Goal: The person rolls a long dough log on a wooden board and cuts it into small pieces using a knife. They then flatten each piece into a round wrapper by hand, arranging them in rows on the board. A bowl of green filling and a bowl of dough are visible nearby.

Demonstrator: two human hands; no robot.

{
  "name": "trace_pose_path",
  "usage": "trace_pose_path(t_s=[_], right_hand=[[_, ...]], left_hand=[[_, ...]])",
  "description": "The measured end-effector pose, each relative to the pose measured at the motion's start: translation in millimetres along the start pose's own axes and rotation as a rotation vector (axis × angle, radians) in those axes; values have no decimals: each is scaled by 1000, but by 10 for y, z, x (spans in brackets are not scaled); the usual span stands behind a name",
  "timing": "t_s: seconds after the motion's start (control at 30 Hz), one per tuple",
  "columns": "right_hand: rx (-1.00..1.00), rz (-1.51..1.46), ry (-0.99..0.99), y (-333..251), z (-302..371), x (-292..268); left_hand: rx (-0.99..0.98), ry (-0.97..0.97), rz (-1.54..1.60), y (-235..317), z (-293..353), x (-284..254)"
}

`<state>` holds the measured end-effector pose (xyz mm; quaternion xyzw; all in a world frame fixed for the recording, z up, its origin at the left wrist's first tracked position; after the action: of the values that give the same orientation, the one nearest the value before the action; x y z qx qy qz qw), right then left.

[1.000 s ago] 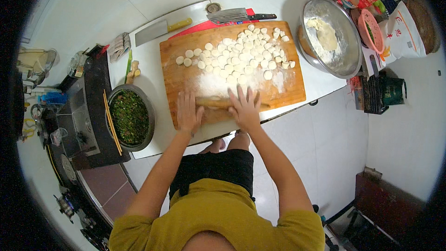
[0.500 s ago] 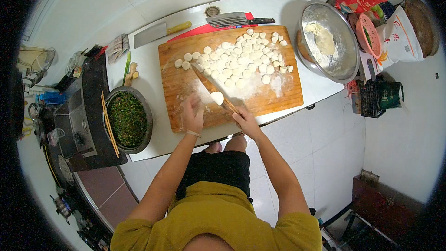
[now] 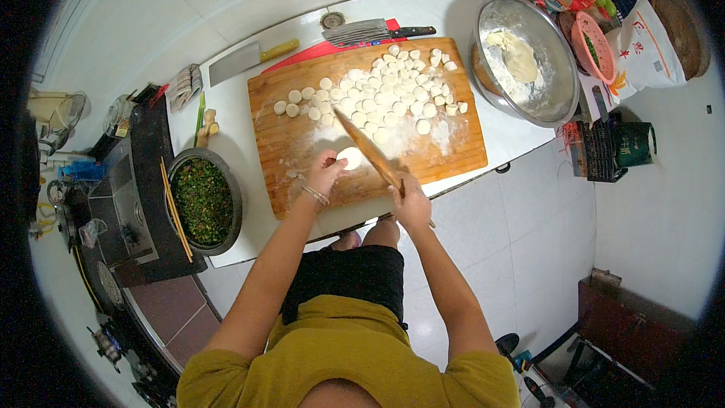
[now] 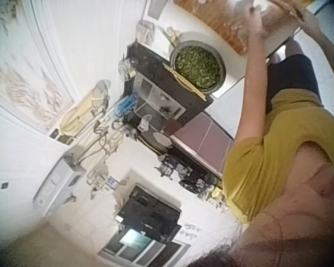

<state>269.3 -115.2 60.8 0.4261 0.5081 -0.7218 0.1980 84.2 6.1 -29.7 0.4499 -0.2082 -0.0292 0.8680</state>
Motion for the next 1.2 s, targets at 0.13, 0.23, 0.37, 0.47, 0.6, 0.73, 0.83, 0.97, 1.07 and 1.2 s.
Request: trace_pose_path(t_s=[0.13, 0.23, 0.37, 0.47, 0.6, 0.73, 0.83, 0.97, 1.07, 1.2], right_hand=[[94, 40, 45, 243, -13, -124], [68, 57, 49, 199, -21, -172], [-57, 29, 65, -26, -77, -212], [-38, -23, 14, 33, -140, -143], [-202, 97, -12, -126, -218, -159], [-524, 217, -25, -263, -203, 125], [-553, 333, -38, -560, -377, 365], [-502, 416, 107, -500, -654, 347], [-473, 500, -37, -492, -278, 334], [-520, 437, -1, -713, -535, 435]], left_hand=[[448, 362, -1190, 579, 236, -19], [618, 78, -1475, 587, 313, 167], [556, 20, -1648, 304, 264, 167], [419, -70, -1624, 140, 342, 468], [547, 209, -1300, 109, 422, 246], [627, 366, -1377, 485, 641, -264], [547, 210, -1481, 598, 481, -426], [378, 189, -1491, 776, 371, -254], [495, 204, -1569, 427, 908, -346], [464, 327, -1533, 434, 632, -535]])
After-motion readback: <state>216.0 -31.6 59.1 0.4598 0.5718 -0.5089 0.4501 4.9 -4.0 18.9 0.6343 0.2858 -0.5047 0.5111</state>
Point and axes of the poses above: each hand's wrist, its own z-axis away from the middle knuckle, its own x-axis out of the palm, y = z × x, the point moved 7 cm from there along -z, towards the middle knuckle, and after that the axes turned 2 degrees about z, right-handed, at the moved point
